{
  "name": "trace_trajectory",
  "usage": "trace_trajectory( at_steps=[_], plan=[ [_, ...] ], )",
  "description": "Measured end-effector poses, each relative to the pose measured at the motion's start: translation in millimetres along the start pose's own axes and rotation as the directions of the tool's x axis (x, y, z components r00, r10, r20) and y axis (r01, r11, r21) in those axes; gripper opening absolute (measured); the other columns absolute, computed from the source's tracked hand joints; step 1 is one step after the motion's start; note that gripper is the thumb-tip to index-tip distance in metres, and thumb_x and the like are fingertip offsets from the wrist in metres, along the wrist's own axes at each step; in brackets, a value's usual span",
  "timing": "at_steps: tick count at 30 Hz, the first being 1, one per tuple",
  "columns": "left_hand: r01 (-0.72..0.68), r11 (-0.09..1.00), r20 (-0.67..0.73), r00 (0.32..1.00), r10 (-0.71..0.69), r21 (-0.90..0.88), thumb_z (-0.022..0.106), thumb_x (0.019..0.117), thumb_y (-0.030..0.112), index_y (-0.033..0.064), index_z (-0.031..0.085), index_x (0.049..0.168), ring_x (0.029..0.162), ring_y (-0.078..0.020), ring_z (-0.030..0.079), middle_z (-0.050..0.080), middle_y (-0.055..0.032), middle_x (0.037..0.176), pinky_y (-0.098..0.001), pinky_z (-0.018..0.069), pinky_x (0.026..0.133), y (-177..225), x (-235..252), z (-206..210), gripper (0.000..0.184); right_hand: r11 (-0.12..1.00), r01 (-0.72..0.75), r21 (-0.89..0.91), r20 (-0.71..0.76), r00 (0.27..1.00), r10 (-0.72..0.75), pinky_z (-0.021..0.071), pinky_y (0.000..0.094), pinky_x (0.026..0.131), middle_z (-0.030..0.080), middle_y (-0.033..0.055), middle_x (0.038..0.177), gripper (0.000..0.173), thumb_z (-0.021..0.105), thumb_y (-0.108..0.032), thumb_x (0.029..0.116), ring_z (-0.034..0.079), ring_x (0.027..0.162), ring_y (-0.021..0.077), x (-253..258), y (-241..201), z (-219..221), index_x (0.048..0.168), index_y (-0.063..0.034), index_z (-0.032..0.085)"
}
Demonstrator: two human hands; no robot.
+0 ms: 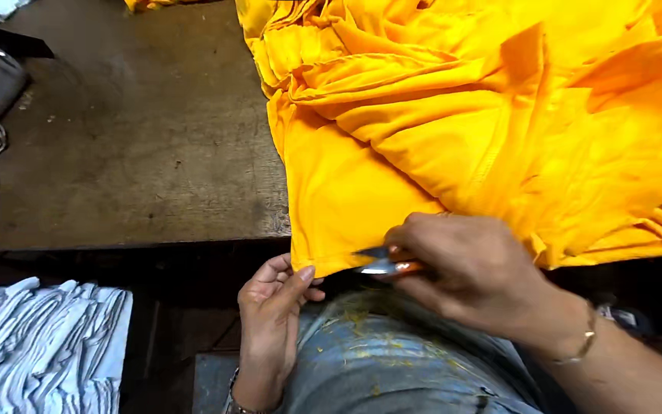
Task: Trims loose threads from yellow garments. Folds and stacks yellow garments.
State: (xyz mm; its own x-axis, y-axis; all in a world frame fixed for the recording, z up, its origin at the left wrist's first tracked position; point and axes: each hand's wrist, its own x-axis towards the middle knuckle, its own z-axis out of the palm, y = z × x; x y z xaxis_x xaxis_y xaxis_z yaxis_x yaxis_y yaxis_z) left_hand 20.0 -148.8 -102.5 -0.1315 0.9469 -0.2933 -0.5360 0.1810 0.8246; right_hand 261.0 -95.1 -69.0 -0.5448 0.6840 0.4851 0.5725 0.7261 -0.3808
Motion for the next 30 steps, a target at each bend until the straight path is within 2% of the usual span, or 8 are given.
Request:
trace_trajectory(
  at_steps=[2,4,10,20,25,30],
  plan=[
    [-0.024,0.999,0.021,0.999,0.024,-0.025,0.074,0.0879,-0.001,-0.0017,0.072,0.112,0.076,-0.0214,0.073,0.072,-0.0215,0.097,-0.0329,0.0630,0.068,2.5,-6.5,-1.3,0.024,0.999,0.041,0.015,0.044,0.998,-0.042,0.0461,0.0317,0.051,0.060,0.0008,0.077,0.013,0.061,-0.019,0.0907,0.059,0.066,0.0149,-2.4,-2.6,19.1,0.092,-0.0082,0.068],
    [-0.046,0.999,0.020,0.999,0.046,-0.025,0.073,0.0880,-0.003,-0.0016,0.072,0.114,0.077,-0.0213,0.073,0.072,-0.0219,0.098,-0.0323,0.0628,0.069,4.8,-11.4,-2.4,0.026,0.998,0.061,0.034,0.027,0.998,-0.062,0.0452,0.0311,0.051,0.060,0.0019,0.075,0.011,0.058,-0.012,0.0899,0.059,0.065,0.0150,-1.1,-1.1,25.0,0.089,-0.0065,0.068],
    [-0.049,0.998,0.018,0.999,0.050,-0.042,0.073,0.0882,-0.004,-0.0029,0.073,0.114,0.076,-0.0207,0.072,0.072,-0.0220,0.097,-0.0315,0.0625,0.068,3.1,-12.3,1.5,0.025,0.991,0.084,0.107,-0.002,0.996,-0.084,0.0444,0.0279,0.051,0.059,0.0010,0.072,0.011,0.058,-0.009,0.0879,0.058,0.063,0.0120,0.5,6.1,20.1,0.083,-0.0067,0.068],
    [-0.072,0.997,0.123,0.990,0.073,-0.018,0.074,0.0893,0.002,0.0003,0.073,0.113,0.076,-0.0198,0.073,0.072,-0.0204,0.099,-0.0328,0.0631,0.068,2.5,-9.9,5.1,0.024,0.966,0.016,0.258,0.033,0.999,-0.025,0.0435,0.0208,0.054,0.059,-0.0027,0.074,0.013,0.056,-0.010,0.0895,0.055,0.066,0.0046,-2.2,7.5,8.5,0.087,-0.0071,0.068],
    [0.033,0.990,0.177,0.984,-0.008,-0.138,0.068,0.0944,0.002,-0.0051,0.069,0.116,0.075,-0.0205,0.073,0.070,-0.0224,0.099,-0.0329,0.0634,0.069,5.0,-10.0,5.9,0.023,0.959,0.026,0.281,0.065,0.997,-0.046,0.0425,0.0205,0.054,0.057,-0.0032,0.074,0.014,0.056,-0.011,0.0915,0.054,0.066,0.0045,2.9,5.3,4.7,0.087,-0.0071,0.069],
    [0.093,0.981,0.236,0.970,-0.051,-0.169,0.062,0.1001,0.006,-0.0033,0.069,0.115,0.077,-0.0200,0.072,0.070,-0.0207,0.097,-0.0334,0.0625,0.071,7.0,-9.6,3.5,0.019,0.972,0.080,0.219,0.169,0.978,-0.118,0.0391,0.0233,0.050,0.054,-0.0041,0.072,0.015,0.053,-0.013,0.0926,0.052,0.062,0.0063,0.2,6.1,10.2,0.085,-0.0099,0.065]
  ],
)
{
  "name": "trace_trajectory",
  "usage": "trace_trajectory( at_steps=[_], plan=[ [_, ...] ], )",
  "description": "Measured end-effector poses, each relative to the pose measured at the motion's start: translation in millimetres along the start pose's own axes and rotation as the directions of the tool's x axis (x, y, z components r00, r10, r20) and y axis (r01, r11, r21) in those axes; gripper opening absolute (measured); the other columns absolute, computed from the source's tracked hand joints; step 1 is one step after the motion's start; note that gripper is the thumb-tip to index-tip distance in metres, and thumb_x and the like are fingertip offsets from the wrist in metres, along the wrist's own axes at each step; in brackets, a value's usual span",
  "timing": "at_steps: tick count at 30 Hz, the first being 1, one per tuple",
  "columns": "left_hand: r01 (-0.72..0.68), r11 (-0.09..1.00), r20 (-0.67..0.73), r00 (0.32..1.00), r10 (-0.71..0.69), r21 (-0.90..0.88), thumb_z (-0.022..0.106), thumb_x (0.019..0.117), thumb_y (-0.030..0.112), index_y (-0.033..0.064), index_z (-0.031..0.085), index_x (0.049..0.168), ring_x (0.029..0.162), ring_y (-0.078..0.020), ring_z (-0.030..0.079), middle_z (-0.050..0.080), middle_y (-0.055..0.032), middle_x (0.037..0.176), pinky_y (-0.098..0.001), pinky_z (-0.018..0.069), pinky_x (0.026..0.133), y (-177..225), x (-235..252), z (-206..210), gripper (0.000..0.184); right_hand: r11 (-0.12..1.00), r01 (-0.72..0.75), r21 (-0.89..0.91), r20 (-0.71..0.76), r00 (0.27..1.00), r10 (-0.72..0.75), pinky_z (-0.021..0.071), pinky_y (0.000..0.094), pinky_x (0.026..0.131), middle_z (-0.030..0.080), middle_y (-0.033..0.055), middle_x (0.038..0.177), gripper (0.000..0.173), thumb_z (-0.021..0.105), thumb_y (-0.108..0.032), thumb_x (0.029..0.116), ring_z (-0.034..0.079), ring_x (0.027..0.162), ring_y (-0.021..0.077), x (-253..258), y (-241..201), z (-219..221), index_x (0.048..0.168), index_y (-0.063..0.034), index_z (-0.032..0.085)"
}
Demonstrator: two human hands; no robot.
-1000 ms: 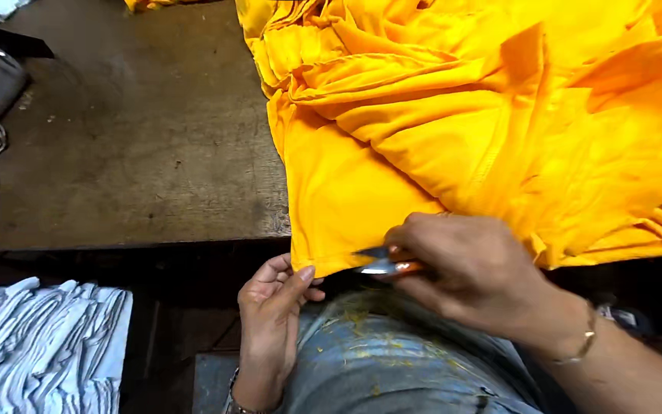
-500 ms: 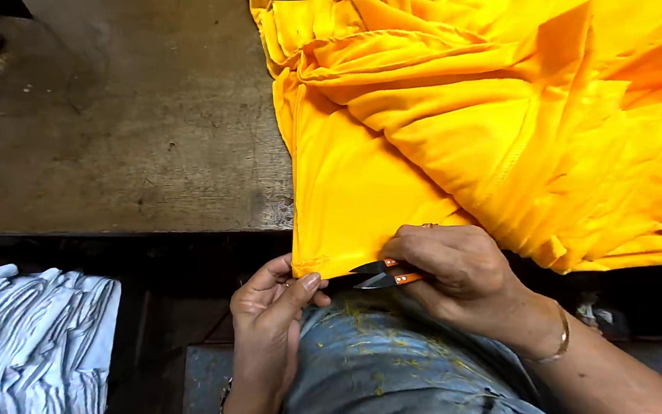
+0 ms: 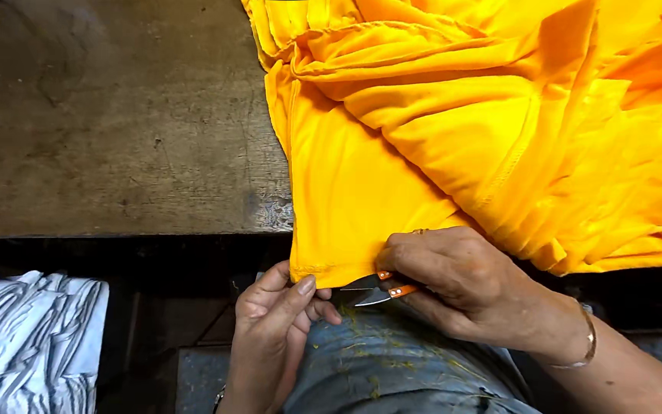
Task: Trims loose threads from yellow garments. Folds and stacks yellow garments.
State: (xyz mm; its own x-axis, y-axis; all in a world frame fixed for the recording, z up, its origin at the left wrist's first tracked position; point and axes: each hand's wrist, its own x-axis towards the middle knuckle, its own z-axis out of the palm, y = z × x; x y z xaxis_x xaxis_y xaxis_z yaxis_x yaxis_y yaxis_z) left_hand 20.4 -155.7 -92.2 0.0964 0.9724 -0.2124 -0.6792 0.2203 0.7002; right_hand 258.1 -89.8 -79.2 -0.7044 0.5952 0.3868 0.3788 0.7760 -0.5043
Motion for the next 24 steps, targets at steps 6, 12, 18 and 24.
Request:
trace_trajectory(
  at_steps=[6,12,18,24],
  plan=[
    [-0.156,0.967,0.093,0.986,0.140,0.201,0.067,0.0990,0.015,0.0001,0.070,0.117,0.081,-0.0197,0.071,0.069,-0.0169,0.107,-0.0343,0.0627,0.071,-4.0,1.6,-3.8,0.024,0.980,-0.073,0.183,-0.126,0.987,0.097,0.0487,0.0182,0.063,0.061,-0.0045,0.082,0.014,0.056,-0.016,0.0981,0.057,0.073,0.0015,-3.7,-1.0,-25.2,0.093,-0.0092,0.066],
    [-0.057,0.924,-0.201,0.969,0.142,0.379,0.056,0.1013,0.008,0.0046,0.067,0.123,0.112,-0.0261,0.066,0.066,-0.0149,0.124,-0.0431,0.0595,0.091,-7.8,8.9,-15.1,0.024,0.721,-0.693,0.000,-0.489,0.629,0.605,0.0445,0.0136,0.062,0.056,-0.0092,0.084,0.007,0.061,-0.019,0.0954,0.052,0.070,-0.0061,-30.7,42.9,-102.3,0.099,-0.0131,0.061],
    [0.038,0.989,-0.126,0.992,-0.020,0.145,0.061,0.1019,0.014,-0.0006,0.067,0.123,0.102,-0.0295,0.071,0.069,-0.0211,0.116,-0.0489,0.0597,0.091,-19.9,21.4,-5.5,0.026,0.598,-0.748,-0.286,-0.568,0.635,0.524,0.0434,0.0440,0.058,0.060,0.0120,0.086,0.027,0.058,-0.027,0.0968,0.055,0.068,0.0226,-39.3,44.2,-71.9,0.113,-0.0060,0.061],
    [-0.016,0.976,-0.181,0.982,0.056,0.216,0.059,0.1035,0.012,-0.0015,0.073,0.114,0.092,-0.0263,0.073,0.071,-0.0189,0.109,-0.0455,0.0627,0.084,-14.6,25.5,8.9,0.022,0.952,-0.276,-0.136,-0.350,0.912,0.215,0.0531,0.0262,0.067,0.065,0.0070,0.097,0.032,0.059,-0.026,0.1005,0.061,0.081,0.0088,-0.9,-12.9,-34.4,0.116,0.0014,0.063]
  ],
)
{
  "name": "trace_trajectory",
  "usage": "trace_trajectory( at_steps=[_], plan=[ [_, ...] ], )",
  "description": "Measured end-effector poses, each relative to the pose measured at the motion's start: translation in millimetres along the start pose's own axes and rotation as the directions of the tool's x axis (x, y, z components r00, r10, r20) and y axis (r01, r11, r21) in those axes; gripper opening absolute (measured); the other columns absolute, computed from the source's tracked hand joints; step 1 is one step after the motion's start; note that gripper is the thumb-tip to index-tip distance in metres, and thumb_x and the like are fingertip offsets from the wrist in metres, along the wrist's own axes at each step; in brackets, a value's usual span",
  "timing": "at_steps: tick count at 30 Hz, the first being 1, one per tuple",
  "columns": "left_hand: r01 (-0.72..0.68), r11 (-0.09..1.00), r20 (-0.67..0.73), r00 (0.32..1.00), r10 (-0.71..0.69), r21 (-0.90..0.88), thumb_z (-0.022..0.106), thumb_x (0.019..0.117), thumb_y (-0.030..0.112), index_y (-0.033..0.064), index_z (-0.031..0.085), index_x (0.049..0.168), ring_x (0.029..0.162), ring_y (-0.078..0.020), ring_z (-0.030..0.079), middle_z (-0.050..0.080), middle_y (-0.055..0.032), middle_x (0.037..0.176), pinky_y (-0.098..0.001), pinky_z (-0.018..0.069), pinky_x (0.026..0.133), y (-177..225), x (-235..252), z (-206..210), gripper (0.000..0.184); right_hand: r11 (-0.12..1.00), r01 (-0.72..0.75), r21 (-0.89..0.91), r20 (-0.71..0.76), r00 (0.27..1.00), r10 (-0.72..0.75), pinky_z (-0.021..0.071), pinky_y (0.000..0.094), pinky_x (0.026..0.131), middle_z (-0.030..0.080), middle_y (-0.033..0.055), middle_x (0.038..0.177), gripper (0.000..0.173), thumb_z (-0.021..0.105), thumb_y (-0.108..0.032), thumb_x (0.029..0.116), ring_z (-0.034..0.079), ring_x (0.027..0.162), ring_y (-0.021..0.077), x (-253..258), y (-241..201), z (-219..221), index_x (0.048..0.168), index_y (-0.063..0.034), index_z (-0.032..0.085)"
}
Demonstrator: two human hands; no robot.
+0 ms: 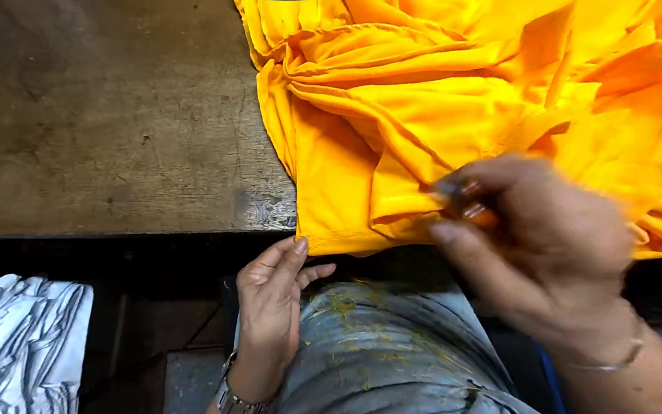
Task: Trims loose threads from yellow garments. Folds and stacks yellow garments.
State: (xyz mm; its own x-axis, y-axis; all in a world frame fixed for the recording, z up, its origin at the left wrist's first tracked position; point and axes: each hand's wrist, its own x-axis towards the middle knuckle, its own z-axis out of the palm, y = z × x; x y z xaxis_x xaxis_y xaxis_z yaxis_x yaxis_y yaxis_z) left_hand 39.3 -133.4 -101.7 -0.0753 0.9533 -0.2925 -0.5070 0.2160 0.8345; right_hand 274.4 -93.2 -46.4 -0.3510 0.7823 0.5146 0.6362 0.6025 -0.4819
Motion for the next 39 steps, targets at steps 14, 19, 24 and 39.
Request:
trace_trajectory(
  at_steps=[14,19,24,39],
  plan=[
    [-0.269,0.961,0.038,0.963,0.267,0.068,0.064,0.0900,-0.013,-0.0005,0.051,0.134,0.083,-0.0290,0.076,0.072,-0.0206,0.104,-0.0399,0.0662,0.071,10.3,-7.1,4.3,0.047,0.979,0.198,0.045,0.145,0.968,-0.203,0.0424,0.0268,0.057,0.058,0.0046,0.083,0.038,0.041,-0.024,0.1070,0.055,0.071,0.0128,4.3,1.8,34.2,0.112,0.0006,0.069],
    [-0.240,0.971,0.017,0.971,0.240,0.004,0.064,0.0897,-0.013,0.0002,0.049,0.132,0.078,-0.0286,0.077,0.073,-0.0213,0.101,-0.0388,0.0661,0.067,15.0,-10.6,7.3,0.047,0.954,0.297,-0.048,0.109,0.951,-0.291,0.0429,0.0309,0.055,0.060,0.0086,0.083,0.039,0.045,-0.026,0.1072,0.057,0.070,0.0185,-3.2,6.5,38.0,0.113,0.0026,0.070],
    [-0.181,0.980,-0.006,0.983,0.182,-0.083,0.067,0.0887,-0.012,0.0008,0.051,0.128,0.074,-0.0266,0.076,0.073,-0.0213,0.097,-0.0368,0.0656,0.064,19.5,-13.0,9.9,0.044,0.938,0.342,-0.060,0.074,0.938,-0.337,0.0393,0.0304,0.055,0.058,0.0082,0.080,0.038,0.047,-0.026,0.1070,0.054,0.068,0.0184,1.5,6.7,42.3,0.112,0.0026,0.071],
    [-0.137,0.981,-0.035,0.990,0.133,-0.139,0.068,0.0872,-0.012,0.0005,0.050,0.127,0.074,-0.0264,0.076,0.072,-0.0220,0.098,-0.0353,0.0651,0.062,17.6,-15.5,11.0,0.046,0.924,0.379,-0.054,0.046,0.925,-0.377,0.0381,0.0311,0.053,0.058,0.0070,0.075,0.030,0.052,-0.021,0.1051,0.054,0.065,0.0182,4.3,6.7,46.4,0.100,0.0009,0.071]
  ],
)
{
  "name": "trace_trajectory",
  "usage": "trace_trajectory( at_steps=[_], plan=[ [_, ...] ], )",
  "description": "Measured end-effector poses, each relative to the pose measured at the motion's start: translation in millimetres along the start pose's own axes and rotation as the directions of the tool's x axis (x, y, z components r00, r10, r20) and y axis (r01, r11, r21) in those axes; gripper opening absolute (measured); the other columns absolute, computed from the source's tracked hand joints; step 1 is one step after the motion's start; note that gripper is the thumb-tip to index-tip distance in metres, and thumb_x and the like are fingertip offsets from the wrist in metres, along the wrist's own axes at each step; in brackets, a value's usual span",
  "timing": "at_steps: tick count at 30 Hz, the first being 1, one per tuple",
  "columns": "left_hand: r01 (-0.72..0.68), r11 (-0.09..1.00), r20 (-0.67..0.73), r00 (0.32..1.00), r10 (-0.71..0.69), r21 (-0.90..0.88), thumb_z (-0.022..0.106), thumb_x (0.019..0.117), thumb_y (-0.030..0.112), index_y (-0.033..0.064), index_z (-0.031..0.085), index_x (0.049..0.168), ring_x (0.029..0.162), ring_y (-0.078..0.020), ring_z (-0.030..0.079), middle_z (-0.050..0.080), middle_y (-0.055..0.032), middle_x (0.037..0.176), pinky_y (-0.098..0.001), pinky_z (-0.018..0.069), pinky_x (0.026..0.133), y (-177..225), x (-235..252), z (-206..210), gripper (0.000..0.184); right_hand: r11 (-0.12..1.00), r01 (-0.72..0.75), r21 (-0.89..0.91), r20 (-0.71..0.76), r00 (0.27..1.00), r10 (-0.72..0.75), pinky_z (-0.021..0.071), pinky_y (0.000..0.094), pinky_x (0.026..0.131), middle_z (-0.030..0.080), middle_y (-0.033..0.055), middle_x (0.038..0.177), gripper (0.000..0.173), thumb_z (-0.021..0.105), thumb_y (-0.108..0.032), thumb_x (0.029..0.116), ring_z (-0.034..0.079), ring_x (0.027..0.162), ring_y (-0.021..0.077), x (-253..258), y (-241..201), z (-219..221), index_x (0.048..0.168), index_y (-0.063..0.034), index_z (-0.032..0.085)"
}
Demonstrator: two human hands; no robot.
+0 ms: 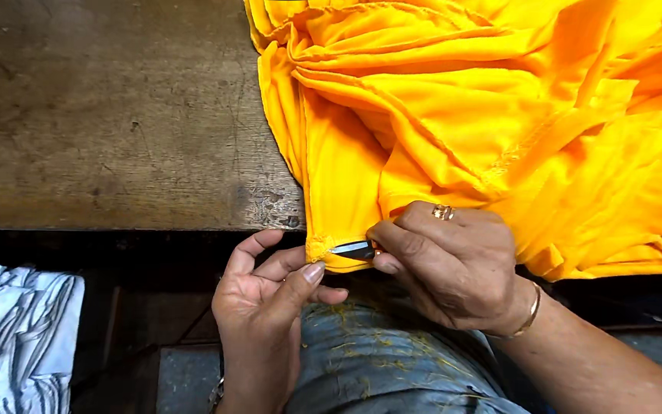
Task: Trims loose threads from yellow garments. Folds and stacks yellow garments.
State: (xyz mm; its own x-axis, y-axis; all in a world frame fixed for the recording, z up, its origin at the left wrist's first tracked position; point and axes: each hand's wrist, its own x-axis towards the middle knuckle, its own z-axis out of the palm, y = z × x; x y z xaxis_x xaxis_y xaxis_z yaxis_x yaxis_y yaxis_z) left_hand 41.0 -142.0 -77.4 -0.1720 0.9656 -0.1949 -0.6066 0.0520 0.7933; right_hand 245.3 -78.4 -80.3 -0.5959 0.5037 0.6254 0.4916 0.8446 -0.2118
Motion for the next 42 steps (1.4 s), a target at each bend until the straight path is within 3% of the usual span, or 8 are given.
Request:
trace_trajectory(
  at_steps=[7,10,12,17,27,34,38,42],
  plan=[
    [-0.177,0.959,0.040,0.984,0.172,0.224,0.069,0.0848,-0.016,0.0052,0.046,0.129,0.073,-0.0285,0.077,0.076,-0.0176,0.095,-0.0374,0.0663,0.062,-0.3,-1.4,-1.6,0.054,0.919,-0.046,0.392,0.177,0.984,-0.026,0.0434,0.0235,0.059,0.058,0.0011,0.079,0.043,0.035,-0.031,0.1116,0.055,0.071,0.0088,0.9,-7.6,-32.1,0.101,-0.0053,0.068],
    [-0.312,0.901,0.111,0.950,0.292,0.301,0.072,0.0811,-0.018,0.0070,0.044,0.130,0.077,-0.0244,0.078,0.077,-0.0125,0.095,-0.0345,0.0669,0.067,-3.7,-1.5,1.9,0.062,0.918,-0.107,0.382,0.059,0.994,0.092,0.0465,0.0182,0.063,0.061,0.0012,0.082,0.047,0.047,-0.044,0.1075,0.058,0.075,0.0043,6.8,-9.2,-24.9,0.106,-0.0020,0.069],
    [-0.389,0.862,0.151,0.921,0.359,0.325,0.073,0.0773,-0.021,0.0069,0.044,0.130,0.081,-0.0217,0.078,0.078,-0.0100,0.096,-0.0323,0.0666,0.071,-5.4,-1.4,4.7,0.066,0.943,-0.097,0.320,-0.013,0.994,0.107,0.0490,0.0209,0.065,0.064,0.0052,0.084,0.038,0.065,-0.034,0.0986,0.059,0.075,0.0082,13.0,-12.3,-12.7,0.112,0.0011,0.070],
    [-0.472,0.774,0.195,0.881,0.431,0.423,0.076,0.0778,-0.015,0.0083,0.045,0.133,0.084,-0.0123,0.077,0.079,-0.0016,0.098,-0.0252,0.0648,0.075,-3.6,-0.5,4.3,0.067,0.951,-0.010,0.309,-0.037,0.999,0.022,0.0403,0.0246,0.057,0.058,0.0057,0.076,0.022,0.060,-0.007,0.0957,0.053,0.068,0.0125,24.6,-16.2,4.5,0.110,-0.0005,0.076],
    [0.011,0.981,0.282,0.957,-0.067,0.193,0.058,0.1014,0.011,0.0000,0.054,0.132,0.085,-0.0279,0.076,0.070,-0.0227,0.109,-0.0381,0.0654,0.065,-4.2,2.1,-14.8,0.032,0.808,-0.113,0.578,0.275,0.959,-0.063,0.0456,0.0234,0.058,0.059,0.0007,0.077,0.018,0.049,-0.013,0.0962,0.057,0.069,0.0089,-10.8,-29.6,-11.1,0.095,-0.0064,0.066],
    [-0.059,0.951,0.184,0.983,0.002,0.304,0.070,0.0929,0.002,-0.0010,0.061,0.129,0.082,-0.0263,0.075,0.071,-0.0205,0.106,-0.0384,0.0658,0.073,-8.3,7.8,-18.7,0.037,0.825,-0.221,0.520,0.473,0.879,-0.063,0.0473,0.0270,0.058,0.058,-0.0012,0.079,0.016,0.050,-0.018,0.0990,0.058,0.071,0.0103,-38.5,-30.1,-9.5,0.095,-0.0117,0.063],
    [-0.069,0.937,0.156,0.988,0.015,0.342,0.066,0.0972,0.007,-0.0026,0.067,0.125,0.087,-0.0232,0.073,0.071,-0.0182,0.108,-0.0356,0.0641,0.075,-7.9,11.2,-22.7,0.030,0.894,-0.224,0.389,0.333,0.938,0.090,0.0465,0.0223,0.059,0.058,-0.0024,0.082,0.027,0.050,-0.029,0.1060,0.057,0.072,0.0063,-28.8,-26.4,-12.4,0.098,-0.0096,0.066],
    [-0.244,0.882,0.155,0.968,0.197,0.404,0.073,0.0900,-0.001,-0.0008,0.071,0.118,0.090,-0.0195,0.072,0.073,-0.0139,0.105,-0.0317,0.0621,0.081,-10.7,8.3,-17.8,0.028,0.876,-0.295,0.382,0.143,0.955,0.260,0.0489,0.0164,0.063,0.063,-0.0012,0.088,0.020,0.055,-0.015,0.0984,0.058,0.076,0.0019,-13.4,-22.2,-11.7,0.107,-0.0028,0.068]
  ],
)
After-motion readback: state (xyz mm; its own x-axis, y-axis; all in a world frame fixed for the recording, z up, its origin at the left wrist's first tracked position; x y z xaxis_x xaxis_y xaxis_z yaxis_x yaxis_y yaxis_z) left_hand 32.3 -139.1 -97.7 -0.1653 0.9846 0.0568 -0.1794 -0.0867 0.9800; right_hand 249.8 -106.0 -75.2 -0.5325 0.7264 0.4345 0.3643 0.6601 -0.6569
